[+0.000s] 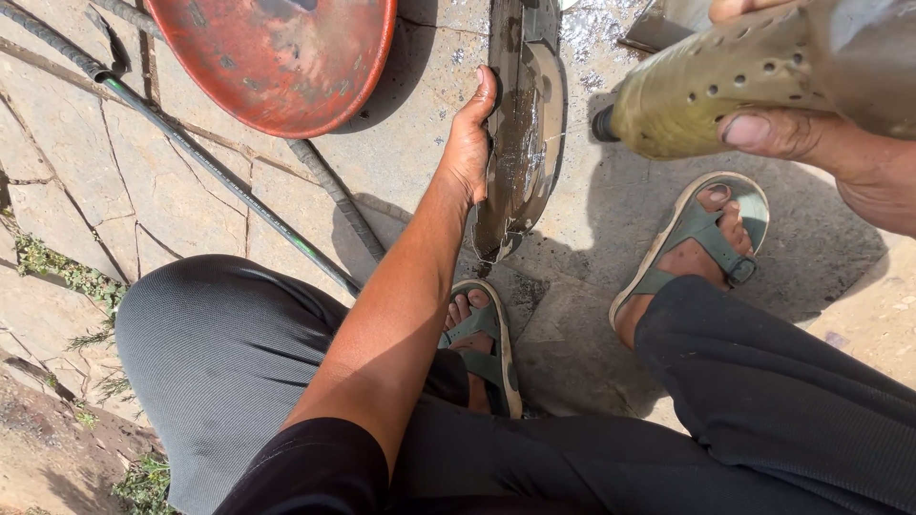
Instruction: Cleaning metallic engine components with a brush and liquid from a bottle.
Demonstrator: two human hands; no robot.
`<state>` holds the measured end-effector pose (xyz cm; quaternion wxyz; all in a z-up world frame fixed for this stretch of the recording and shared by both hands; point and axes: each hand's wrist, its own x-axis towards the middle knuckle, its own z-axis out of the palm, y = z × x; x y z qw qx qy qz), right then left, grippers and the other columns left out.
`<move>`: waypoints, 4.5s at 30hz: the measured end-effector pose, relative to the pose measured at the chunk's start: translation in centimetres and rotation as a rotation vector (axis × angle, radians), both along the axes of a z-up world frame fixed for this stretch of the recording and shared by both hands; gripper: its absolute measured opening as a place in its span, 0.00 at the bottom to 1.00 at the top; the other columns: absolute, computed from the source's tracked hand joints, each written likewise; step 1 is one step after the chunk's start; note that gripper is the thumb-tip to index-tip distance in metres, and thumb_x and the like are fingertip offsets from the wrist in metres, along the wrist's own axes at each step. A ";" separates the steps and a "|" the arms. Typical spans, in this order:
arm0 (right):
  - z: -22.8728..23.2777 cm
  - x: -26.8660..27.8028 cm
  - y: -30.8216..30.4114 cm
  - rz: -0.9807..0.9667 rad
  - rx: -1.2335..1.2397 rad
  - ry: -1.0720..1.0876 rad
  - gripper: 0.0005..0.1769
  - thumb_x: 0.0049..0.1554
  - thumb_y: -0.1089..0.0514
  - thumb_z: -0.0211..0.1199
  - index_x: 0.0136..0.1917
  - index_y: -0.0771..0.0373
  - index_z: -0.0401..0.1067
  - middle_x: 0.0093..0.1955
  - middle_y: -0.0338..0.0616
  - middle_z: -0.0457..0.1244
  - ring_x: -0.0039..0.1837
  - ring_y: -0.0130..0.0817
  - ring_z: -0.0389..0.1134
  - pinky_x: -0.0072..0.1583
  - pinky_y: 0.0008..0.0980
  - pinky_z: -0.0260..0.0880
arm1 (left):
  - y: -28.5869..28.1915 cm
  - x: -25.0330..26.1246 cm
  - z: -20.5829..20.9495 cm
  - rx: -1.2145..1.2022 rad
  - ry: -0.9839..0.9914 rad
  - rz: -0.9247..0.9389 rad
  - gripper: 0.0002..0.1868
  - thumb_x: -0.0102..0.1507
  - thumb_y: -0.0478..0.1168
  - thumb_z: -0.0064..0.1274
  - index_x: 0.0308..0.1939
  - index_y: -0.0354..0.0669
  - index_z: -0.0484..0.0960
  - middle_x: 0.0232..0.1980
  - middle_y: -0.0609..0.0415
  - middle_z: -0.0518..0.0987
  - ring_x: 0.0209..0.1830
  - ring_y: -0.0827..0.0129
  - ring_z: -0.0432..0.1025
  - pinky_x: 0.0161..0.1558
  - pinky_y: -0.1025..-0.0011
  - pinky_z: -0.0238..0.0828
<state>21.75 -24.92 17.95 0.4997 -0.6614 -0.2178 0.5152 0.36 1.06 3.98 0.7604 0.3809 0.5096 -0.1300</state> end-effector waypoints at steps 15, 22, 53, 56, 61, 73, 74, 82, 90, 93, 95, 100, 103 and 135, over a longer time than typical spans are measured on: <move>2.3 -0.1 1.3 0.009 0.196 -0.251 0.37 0.65 0.35 0.65 0.74 0.59 0.58 0.72 0.42 0.57 0.76 0.35 0.61 0.75 0.43 0.67 | 0.2 0.3 0.7 -0.036 -0.012 -0.005 0.61 0.54 0.82 0.39 0.78 0.43 0.59 0.78 0.33 0.61 0.77 0.43 0.57 0.71 0.40 0.55; -0.6 -1.3 -0.4 -0.015 -0.053 -0.218 0.29 0.57 0.57 0.69 0.70 0.58 0.65 0.67 0.47 0.64 0.77 0.37 0.64 0.78 0.41 0.68 | 0.1 0.3 0.6 -0.081 -0.041 0.020 0.58 0.55 0.81 0.39 0.77 0.44 0.62 0.76 0.29 0.64 0.75 0.39 0.61 0.70 0.39 0.58; -5.2 2.8 -4.1 -0.053 -0.217 0.106 0.32 0.62 0.58 0.64 0.77 0.63 0.59 0.71 0.53 0.61 0.69 0.43 0.65 0.65 0.35 0.70 | -5.1 2.6 3.9 1.178 0.201 -0.849 0.31 0.63 0.35 0.44 0.71 0.33 0.65 0.76 0.32 0.61 0.69 0.34 0.64 0.60 0.52 0.71; -2.7 2.0 -2.9 0.079 -0.297 -0.211 0.32 0.59 0.61 0.60 0.75 0.60 0.58 0.70 0.49 0.61 0.70 0.40 0.63 0.67 0.35 0.70 | -4.2 1.6 1.7 1.328 0.284 -1.070 0.32 0.62 0.34 0.46 0.73 0.36 0.65 0.80 0.37 0.56 0.72 0.38 0.64 0.67 0.49 0.65; 3.4 0.7 1.0 0.149 0.008 -0.515 0.35 0.55 0.58 0.67 0.73 0.61 0.59 0.71 0.48 0.61 0.71 0.37 0.67 0.70 0.35 0.74 | -3.1 0.9 1.3 1.362 0.237 -1.093 0.32 0.63 0.35 0.49 0.74 0.38 0.65 0.80 0.38 0.56 0.73 0.40 0.63 0.68 0.51 0.64; 3.4 2.2 1.2 0.067 0.264 -0.605 0.32 0.57 0.61 0.70 0.70 0.60 0.58 0.70 0.49 0.59 0.76 0.39 0.63 0.75 0.40 0.70 | -2.1 2.4 3.7 1.225 0.294 -1.034 0.43 0.59 0.48 0.57 0.76 0.45 0.59 0.79 0.41 0.58 0.73 0.43 0.63 0.69 0.51 0.61; 3.5 2.6 1.5 0.010 0.245 -0.616 0.31 0.59 0.62 0.67 0.71 0.61 0.56 0.72 0.52 0.57 0.77 0.41 0.61 0.75 0.41 0.71 | -2.2 2.5 4.0 1.193 0.326 -1.036 0.45 0.58 0.49 0.57 0.77 0.47 0.56 0.79 0.42 0.57 0.73 0.44 0.62 0.70 0.48 0.57; 3.2 3.4 1.2 0.047 0.271 -0.550 0.28 0.58 0.64 0.71 0.68 0.58 0.62 0.68 0.48 0.63 0.75 0.39 0.66 0.75 0.41 0.69 | -1.8 3.7 4.9 1.132 0.311 -1.083 0.50 0.60 0.55 0.55 0.79 0.45 0.46 0.81 0.40 0.49 0.78 0.45 0.52 0.73 0.40 0.43; 2.5 4.9 1.6 0.040 0.242 -0.435 0.28 0.57 0.63 0.70 0.68 0.58 0.63 0.66 0.48 0.64 0.74 0.40 0.65 0.73 0.41 0.70 | -2.5 5.6 5.5 1.165 0.177 -1.160 0.47 0.61 0.51 0.54 0.79 0.46 0.47 0.81 0.37 0.44 0.81 0.47 0.45 0.76 0.42 0.38; 2.3 5.6 2.3 0.106 0.316 -0.513 0.30 0.54 0.62 0.70 0.67 0.59 0.62 0.67 0.49 0.63 0.75 0.41 0.65 0.75 0.46 0.68 | -3.1 5.4 5.9 1.220 0.104 -1.133 0.46 0.61 0.47 0.55 0.78 0.44 0.48 0.81 0.36 0.44 0.81 0.45 0.44 0.76 0.44 0.37; 1.6 7.0 2.3 -0.048 0.177 -0.473 0.28 0.58 0.58 0.66 0.68 0.57 0.61 0.69 0.43 0.58 0.73 0.36 0.64 0.70 0.39 0.74 | -4.0 5.5 7.3 1.324 -0.054 -1.310 0.46 0.59 0.42 0.55 0.78 0.42 0.51 0.82 0.41 0.45 0.83 0.49 0.44 0.78 0.47 0.37; 2.5 5.2 2.3 0.054 0.299 -0.440 0.28 0.55 0.62 0.69 0.66 0.57 0.64 0.67 0.46 0.63 0.74 0.39 0.65 0.74 0.42 0.69 | -7.2 5.0 5.6 1.148 -0.238 -1.378 0.41 0.63 0.40 0.51 0.78 0.36 0.51 0.83 0.40 0.45 0.84 0.49 0.43 0.82 0.54 0.38; 2.1 5.4 2.4 0.051 0.298 -0.472 0.28 0.58 0.63 0.70 0.68 0.57 0.63 0.68 0.47 0.63 0.75 0.38 0.64 0.74 0.40 0.68 | -7.9 5.9 4.8 1.089 -0.100 -1.453 0.43 0.62 0.39 0.48 0.78 0.32 0.47 0.82 0.35 0.42 0.82 0.46 0.38 0.78 0.54 0.34; 3.1 3.9 4.2 0.041 0.196 -0.557 0.28 0.56 0.63 0.69 0.66 0.65 0.61 0.67 0.54 0.62 0.74 0.45 0.65 0.70 0.44 0.70 | -7.1 8.7 4.5 1.081 -0.101 -1.560 0.35 0.59 0.46 0.53 0.70 0.38 0.69 0.83 0.36 0.38 0.81 0.45 0.31 0.76 0.46 0.32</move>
